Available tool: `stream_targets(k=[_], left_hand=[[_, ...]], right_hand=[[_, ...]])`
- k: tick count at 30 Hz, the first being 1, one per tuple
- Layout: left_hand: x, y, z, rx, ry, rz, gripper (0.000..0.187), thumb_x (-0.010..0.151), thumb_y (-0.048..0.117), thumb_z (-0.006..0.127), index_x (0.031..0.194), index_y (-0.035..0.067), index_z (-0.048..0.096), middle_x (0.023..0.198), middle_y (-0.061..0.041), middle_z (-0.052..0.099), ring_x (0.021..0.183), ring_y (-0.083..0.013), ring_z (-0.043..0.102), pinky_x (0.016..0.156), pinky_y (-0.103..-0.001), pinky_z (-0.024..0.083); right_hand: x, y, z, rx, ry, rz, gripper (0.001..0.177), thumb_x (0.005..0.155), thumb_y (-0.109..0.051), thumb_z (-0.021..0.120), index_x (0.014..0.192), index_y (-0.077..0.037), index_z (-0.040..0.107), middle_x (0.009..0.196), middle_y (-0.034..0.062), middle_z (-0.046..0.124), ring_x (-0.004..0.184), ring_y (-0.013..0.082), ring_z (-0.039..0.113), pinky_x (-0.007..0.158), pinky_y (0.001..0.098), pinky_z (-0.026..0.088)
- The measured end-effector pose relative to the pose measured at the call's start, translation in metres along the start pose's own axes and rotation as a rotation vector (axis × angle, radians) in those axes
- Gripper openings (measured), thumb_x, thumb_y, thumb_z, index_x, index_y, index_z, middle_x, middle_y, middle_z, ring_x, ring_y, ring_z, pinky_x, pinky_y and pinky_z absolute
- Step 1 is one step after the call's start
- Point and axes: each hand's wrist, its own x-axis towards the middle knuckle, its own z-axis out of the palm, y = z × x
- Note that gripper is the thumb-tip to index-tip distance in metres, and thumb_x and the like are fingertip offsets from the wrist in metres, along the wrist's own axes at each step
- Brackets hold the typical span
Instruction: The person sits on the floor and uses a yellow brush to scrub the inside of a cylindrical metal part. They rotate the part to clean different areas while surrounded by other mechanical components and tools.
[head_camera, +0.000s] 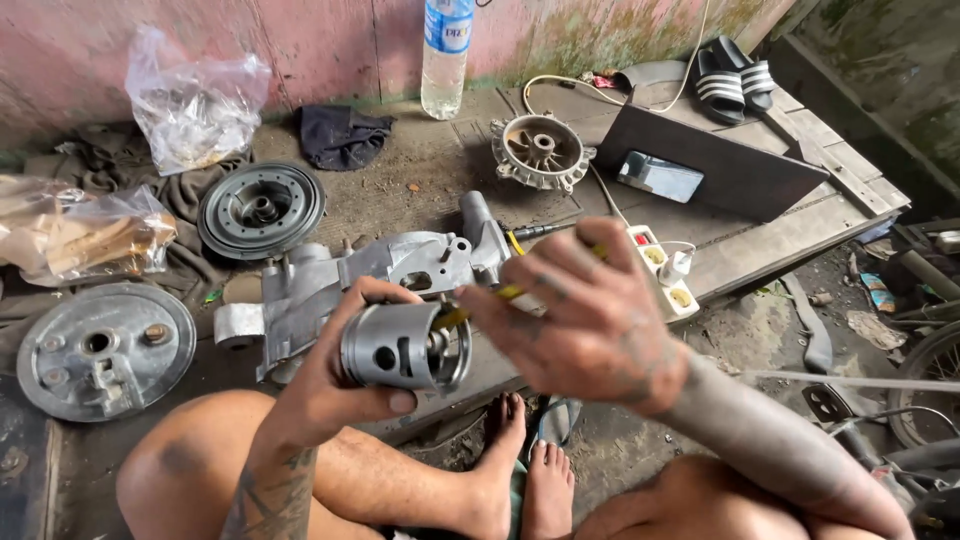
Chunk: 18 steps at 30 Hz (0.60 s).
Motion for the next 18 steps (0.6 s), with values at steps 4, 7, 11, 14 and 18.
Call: stream_targets(k=[4,7,11,14,18], left_hand=[[-0.002,-0.011,-0.009,-0.091,-0.006,0.21,0.071,0.074,0.006,0.087,0.132,0.003,0.046,0.112,-0.023,0.069,0.081,-0.0263,0.076,0.063,-0.025,0.061],[0.003,-0.004,-0.008,-0.064,-0.059,0.139,0.068,0.071,0.0,0.082,0.127,0.005,0.043,0.116,-0.023,0.062,0.086,-0.0287,0.073,0.06,-0.024,0.058],[0.003,-0.008,-0.014,-0.026,-0.027,0.17,0.06,0.078,0.007,0.082,0.126,0.004,0.045,0.108,-0.022,0.067,0.078,-0.0239,0.073,0.057,-0.024,0.059],[0.001,-0.005,-0.006,0.046,0.023,0.1,0.067,0.073,0.006,0.084,0.128,0.008,0.046,0.114,-0.02,0.065,0.081,-0.0228,0.073,0.061,-0.025,0.06],[0.001,-0.007,-0.012,0.095,0.114,0.171,0.074,0.072,0.017,0.087,0.132,0.007,0.045,0.117,-0.012,0.062,0.092,-0.0174,0.066,0.072,-0.022,0.052]], right_hand=[[-0.006,0.009,-0.01,-0.084,-0.058,0.067,0.017,0.101,-0.036,0.078,0.111,-0.022,0.078,0.093,-0.0014,0.066,0.077,0.0194,0.053,0.078,0.0372,0.037],[-0.007,0.007,0.006,0.024,0.039,0.017,0.007,0.1,-0.018,0.078,0.097,-0.015,0.072,0.084,-0.0038,0.063,0.07,0.0149,0.045,0.072,0.0344,0.031],[-0.008,0.012,0.004,-0.03,-0.003,0.093,0.018,0.096,-0.029,0.084,0.09,-0.019,0.071,0.082,-0.0026,0.065,0.071,0.0143,0.05,0.075,0.0346,0.034],[-0.008,0.007,0.01,0.008,0.028,0.126,0.03,0.098,-0.025,0.083,0.076,-0.014,0.064,0.077,-0.0029,0.061,0.068,0.0148,0.045,0.076,0.036,0.031],[-0.017,0.023,0.005,-0.125,-0.006,0.067,0.014,0.097,-0.033,0.086,0.106,-0.023,0.081,0.087,-0.0031,0.069,0.075,0.0135,0.052,0.076,0.033,0.035]])
